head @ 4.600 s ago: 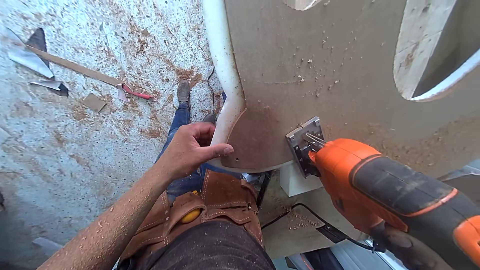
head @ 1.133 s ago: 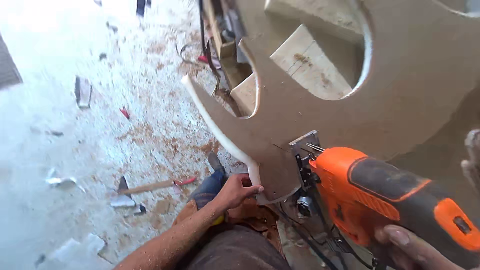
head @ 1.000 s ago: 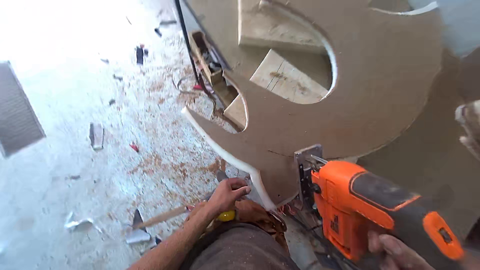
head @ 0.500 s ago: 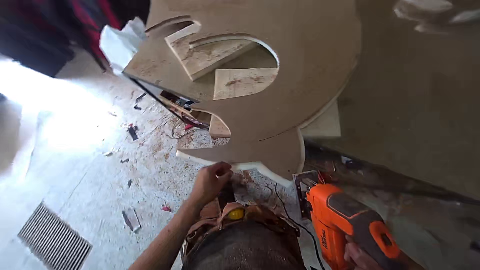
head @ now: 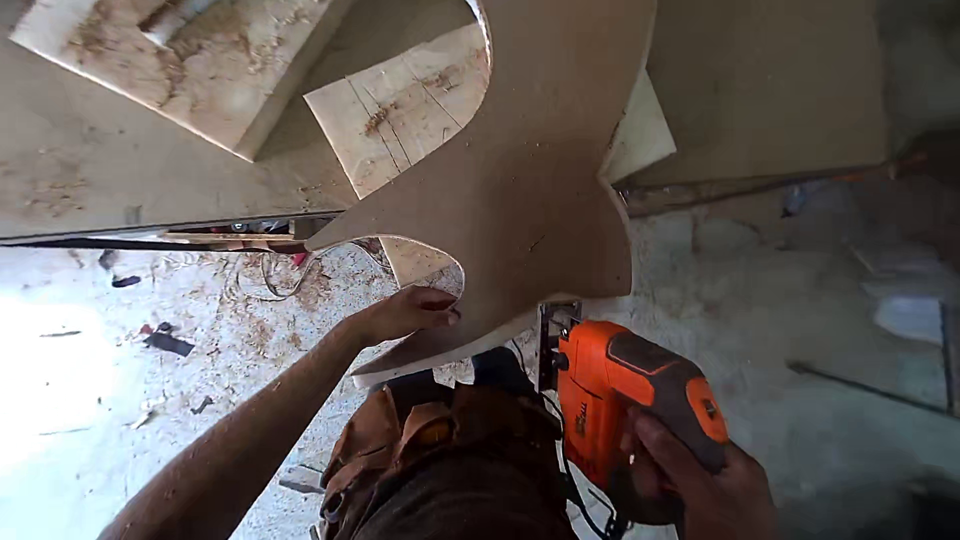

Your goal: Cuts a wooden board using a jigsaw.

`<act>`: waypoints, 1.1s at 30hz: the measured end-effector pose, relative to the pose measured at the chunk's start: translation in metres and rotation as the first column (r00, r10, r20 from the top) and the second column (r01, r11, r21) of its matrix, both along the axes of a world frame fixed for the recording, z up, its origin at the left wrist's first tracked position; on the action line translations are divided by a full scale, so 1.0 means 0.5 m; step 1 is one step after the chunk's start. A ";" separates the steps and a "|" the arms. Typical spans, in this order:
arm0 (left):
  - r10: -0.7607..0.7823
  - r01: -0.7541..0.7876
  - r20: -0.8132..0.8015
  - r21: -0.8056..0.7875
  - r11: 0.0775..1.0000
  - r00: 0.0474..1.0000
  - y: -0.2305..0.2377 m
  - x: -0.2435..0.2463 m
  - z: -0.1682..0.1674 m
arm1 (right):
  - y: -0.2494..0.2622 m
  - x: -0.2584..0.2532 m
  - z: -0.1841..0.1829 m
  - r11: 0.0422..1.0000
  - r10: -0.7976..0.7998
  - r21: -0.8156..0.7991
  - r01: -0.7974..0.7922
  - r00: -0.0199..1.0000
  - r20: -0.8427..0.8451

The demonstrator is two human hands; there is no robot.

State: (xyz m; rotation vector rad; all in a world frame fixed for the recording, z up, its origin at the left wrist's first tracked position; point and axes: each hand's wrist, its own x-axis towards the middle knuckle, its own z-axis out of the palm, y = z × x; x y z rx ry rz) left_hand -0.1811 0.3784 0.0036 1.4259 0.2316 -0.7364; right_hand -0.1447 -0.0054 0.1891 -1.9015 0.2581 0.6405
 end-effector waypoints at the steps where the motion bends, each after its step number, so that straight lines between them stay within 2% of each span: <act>1: -0.018 0.017 -0.022 -0.068 0.998 1.000 -0.004 0.015 -0.012 | 0.021 -0.005 -0.005 1.000 -0.028 -0.003 0.028 0.999 0.016; 4: 0.005 -0.030 -0.103 -0.247 0.969 0.995 -0.032 0.039 -0.045 | 0.069 -0.005 -0.017 0.997 -0.069 -0.033 0.071 0.996 0.061; 7: 0.022 -0.071 -0.159 -0.310 0.948 0.987 -0.047 0.046 -0.069 | 0.099 0.002 -0.018 0.993 -0.088 -0.077 0.094 0.993 0.077; 11: 0.003 -0.063 -0.156 -0.381 0.922 0.988 -0.043 0.047 -0.087 | 0.117 0.005 -0.014 0.981 -0.085 -0.168 0.094 0.994 0.062; 21: -0.021 -0.023 -0.112 -0.382 0.924 0.994 -0.040 0.048 -0.103 | 0.144 0.030 -0.004 0.971 -0.108 -0.210 0.111 0.994 0.024; 33: -0.072 0.024 -0.110 -0.388 0.921 0.991 -0.037 0.053 -0.115 | 0.154 0.044 -0.009 0.982 -0.156 -0.107 0.157 0.988 0.022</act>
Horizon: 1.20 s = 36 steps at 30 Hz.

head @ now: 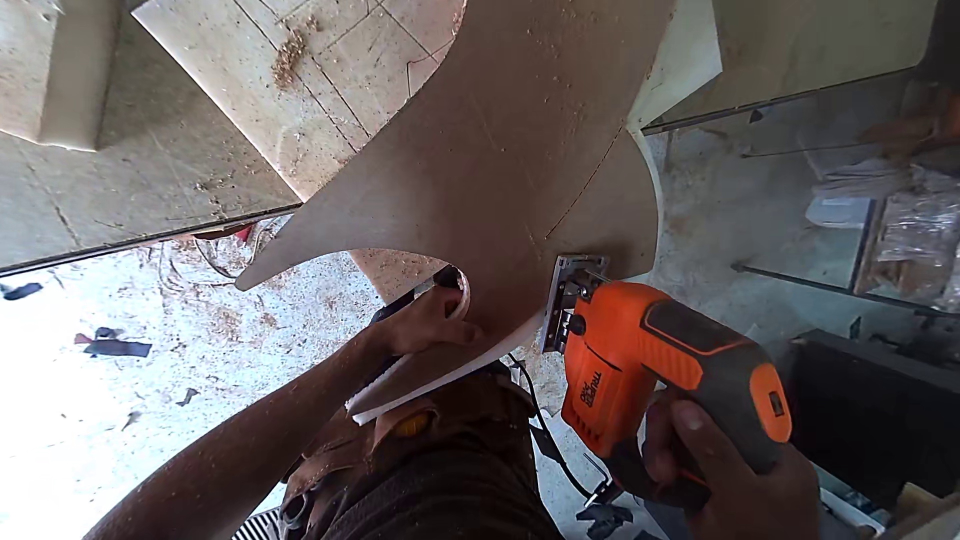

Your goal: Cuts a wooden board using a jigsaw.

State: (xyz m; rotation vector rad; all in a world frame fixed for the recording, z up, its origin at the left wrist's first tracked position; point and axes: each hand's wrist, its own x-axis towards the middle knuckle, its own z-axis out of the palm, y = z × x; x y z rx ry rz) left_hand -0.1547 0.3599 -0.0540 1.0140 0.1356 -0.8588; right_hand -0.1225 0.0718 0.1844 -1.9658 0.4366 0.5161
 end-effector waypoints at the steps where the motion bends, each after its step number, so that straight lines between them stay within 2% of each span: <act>1: 0.006 -0.006 0.002 0.001 1.000 1.000 -0.001 -0.002 -0.002 | 0.002 0.001 0.001 1.000 -0.004 0.013 0.004 1.000 -0.002; 9: 0.006 -0.006 -0.009 0.028 1.000 1.000 -0.003 0.002 -0.001 | 0.020 0.007 0.009 0.993 -0.060 0.099 0.069 0.994 -0.092; 14: 0.032 -0.033 0.034 0.008 0.999 0.999 -0.006 -0.005 -0.019 | 0.041 0.008 0.011 0.989 -0.104 0.094 0.114 0.989 -0.109; 20: 0.023 -0.022 -0.014 0.057 0.998 1.000 0.001 0.005 0.007 | 0.066 0.018 0.012 0.980 -0.170 0.081 0.181 0.977 -0.127; 28: -0.003 0.003 0.021 0.028 1.000 1.000 0.007 0.006 -0.003 | 0.072 0.033 0.013 0.989 -0.136 0.042 0.141 0.984 -0.114; 36: 0.002 -0.007 0.043 0.116 0.993 0.999 0.008 -0.001 0.016 | 0.052 0.048 0.015 0.999 -0.045 -0.032 0.043 0.995 -0.092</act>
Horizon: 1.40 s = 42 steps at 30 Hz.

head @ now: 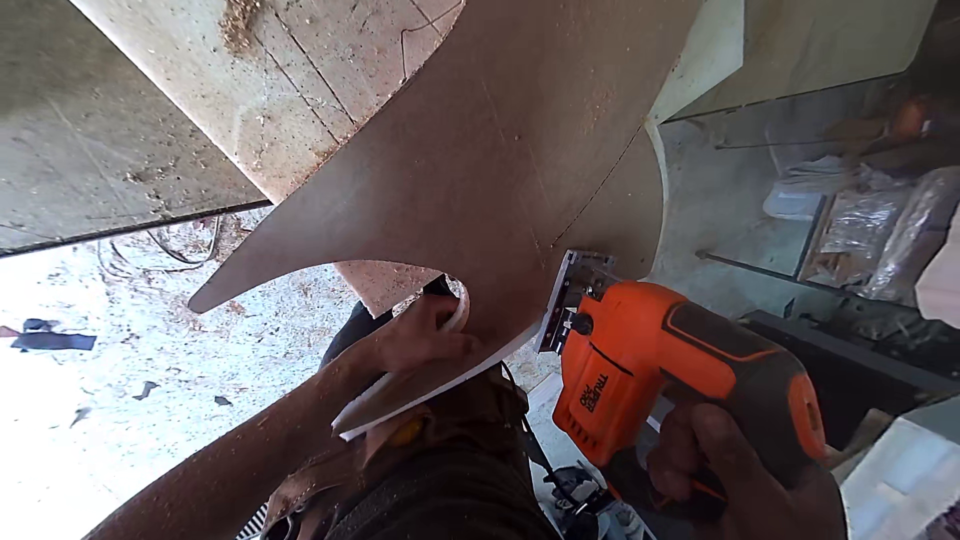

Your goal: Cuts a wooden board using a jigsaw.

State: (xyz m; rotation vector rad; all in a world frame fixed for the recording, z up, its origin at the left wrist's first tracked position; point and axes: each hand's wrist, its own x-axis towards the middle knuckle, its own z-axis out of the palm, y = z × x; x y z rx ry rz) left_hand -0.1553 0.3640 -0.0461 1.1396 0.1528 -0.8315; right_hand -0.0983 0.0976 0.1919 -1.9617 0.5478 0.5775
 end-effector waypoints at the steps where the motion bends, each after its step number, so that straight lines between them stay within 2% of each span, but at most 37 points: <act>1: 0.007 -0.007 0.009 0.011 1.000 1.000 0.001 -0.003 0.002 | -0.003 0.002 0.000 1.000 0.009 -0.001 -0.009 1.000 0.001; 5: 0.038 -0.041 0.048 0.063 0.997 0.998 0.011 -0.022 0.012 | -0.008 0.013 -0.004 0.999 0.029 -0.018 -0.029 0.999 0.018; 9: 0.059 -0.078 0.086 0.237 0.968 0.995 0.036 -0.052 0.041 | -0.016 0.023 -0.006 0.996 0.081 -0.033 -0.080 0.996 0.034; 12: 0.038 -0.153 0.242 0.477 0.865 0.969 0.047 -0.087 0.075 | -0.023 0.036 -0.006 0.987 0.147 -0.065 -0.144 0.988 0.048; 16: 0.067 -0.309 0.375 0.634 0.709 0.925 0.028 -0.140 0.147 | -0.050 0.058 -0.009 0.961 0.271 -0.074 -0.266 0.961 0.063; 18: 0.111 -0.427 0.490 0.599 0.677 0.864 -0.003 -0.165 0.177 | -0.064 0.074 -0.008 0.936 0.342 -0.110 -0.334 0.938 0.060; 21: 0.339 -0.598 0.586 0.328 0.732 0.736 -0.074 -0.199 0.207 | -0.090 0.104 -0.006 0.881 0.464 -0.138 -0.452 0.883 0.070; 23: 0.506 -0.581 0.451 0.035 0.813 0.735 -0.130 -0.217 0.200 | -0.100 0.123 -0.006 0.834 0.547 -0.139 -0.533 0.833 0.086; 25: 0.537 -0.535 0.322 -0.101 0.839 0.780 -0.200 -0.222 0.171 | -0.106 0.145 -0.007 0.791 0.611 -0.110 -0.602 0.783 0.116; 30: 0.468 -0.481 0.227 0.004 0.876 0.854 -0.371 -0.170 0.101 | -0.120 0.193 -0.002 0.693 0.721 -0.107 -0.713 0.687 0.094; 32: 0.555 -0.559 0.155 -0.018 0.829 0.818 -0.428 -0.126 0.076 | -0.120 0.213 0.002 0.643 0.766 -0.121 -0.756 0.637 0.089; 35: 0.708 -0.708 0.017 -0.014 0.706 0.706 -0.499 -0.060 0.040 | -0.121 0.241 0.000 0.565 0.825 -0.114 -0.817 0.557 0.101; 39: 0.726 -0.725 0.030 0.083 0.683 0.687 -0.542 -0.004 0.015 | -0.113 0.276 0.000 0.481 0.876 -0.092 -0.872 0.474 0.089; 42: 0.717 -0.716 0.025 0.082 0.693 0.697 -0.543 0.025 0.008 | -0.104 0.295 -0.001 0.429 0.902 -0.085 -0.899 0.423 0.085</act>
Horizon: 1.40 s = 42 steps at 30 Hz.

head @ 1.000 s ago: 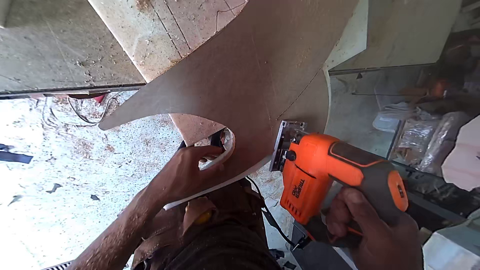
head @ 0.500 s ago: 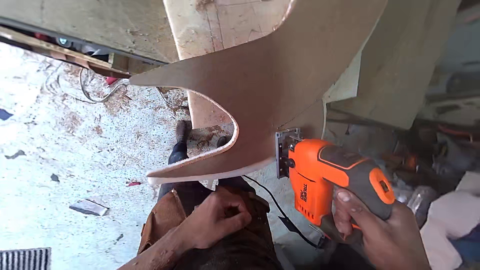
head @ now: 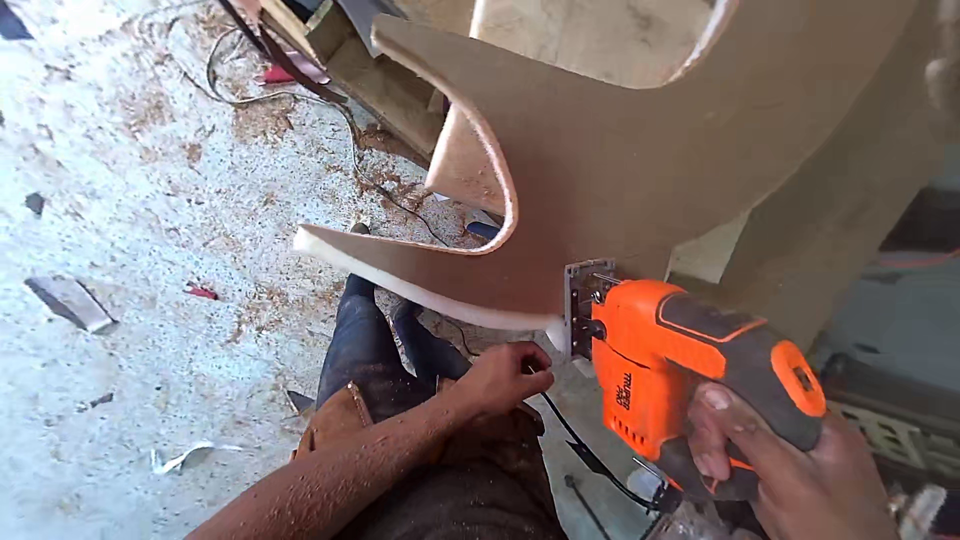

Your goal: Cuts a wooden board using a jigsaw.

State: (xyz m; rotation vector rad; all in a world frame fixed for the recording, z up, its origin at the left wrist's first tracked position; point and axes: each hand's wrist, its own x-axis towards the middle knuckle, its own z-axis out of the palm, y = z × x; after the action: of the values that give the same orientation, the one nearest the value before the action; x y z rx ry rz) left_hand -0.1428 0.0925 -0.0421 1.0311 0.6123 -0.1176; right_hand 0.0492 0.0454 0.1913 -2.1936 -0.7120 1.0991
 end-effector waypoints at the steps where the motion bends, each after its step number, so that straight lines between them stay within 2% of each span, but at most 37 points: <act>1: 0.028 -0.028 0.015 -0.008 1.000 0.999 -0.002 0.009 -0.005 | 0.003 0.004 0.000 1.000 0.012 -0.004 -0.012 1.000 -0.002; 9: 0.222 -0.208 0.099 -0.136 0.969 0.970 -0.001 0.048 -0.023 | 0.022 0.034 0.002 0.993 0.115 -0.040 -0.114 0.993 0.031; 14: 0.312 -0.301 0.088 -0.117 0.946 0.946 -0.003 0.065 -0.026 | 0.037 0.047 0.001 0.984 0.175 -0.040 -0.173 0.984 0.042; 27: 0.339 -0.336 0.053 -0.056 0.940 0.939 -0.001 0.087 -0.031 | 0.068 0.073 -0.004 0.961 0.277 -0.048 -0.273 0.957 0.085; 31: 0.333 -0.330 0.055 -0.050 0.943 0.941 0.001 0.091 -0.030 | 0.079 0.061 0.001 0.964 0.260 -0.085 -0.251 0.959 0.112; 36: 0.373 -0.361 0.062 -0.151 0.920 0.926 0.009 0.080 -0.009 | 0.060 0.075 0.010 0.978 0.209 -0.044 -0.206 0.975 0.070; 39: 0.418 -0.390 0.106 -0.213 0.896 0.902 0.015 0.083 -0.009 | -0.012 0.091 0.040 0.992 0.122 0.035 -0.125 0.990 0.074; 42: 0.391 -0.358 0.103 -0.245 0.901 0.914 0.019 0.088 -0.007 | -0.129 0.110 0.092 0.975 -0.031 0.218 0.032 0.999 -0.010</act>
State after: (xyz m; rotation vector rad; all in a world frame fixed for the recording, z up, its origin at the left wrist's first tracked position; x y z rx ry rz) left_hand -0.0987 0.1020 -0.0455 0.6826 0.6351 0.2272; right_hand 0.1042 -0.0191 0.2373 -2.0071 -0.7548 0.9638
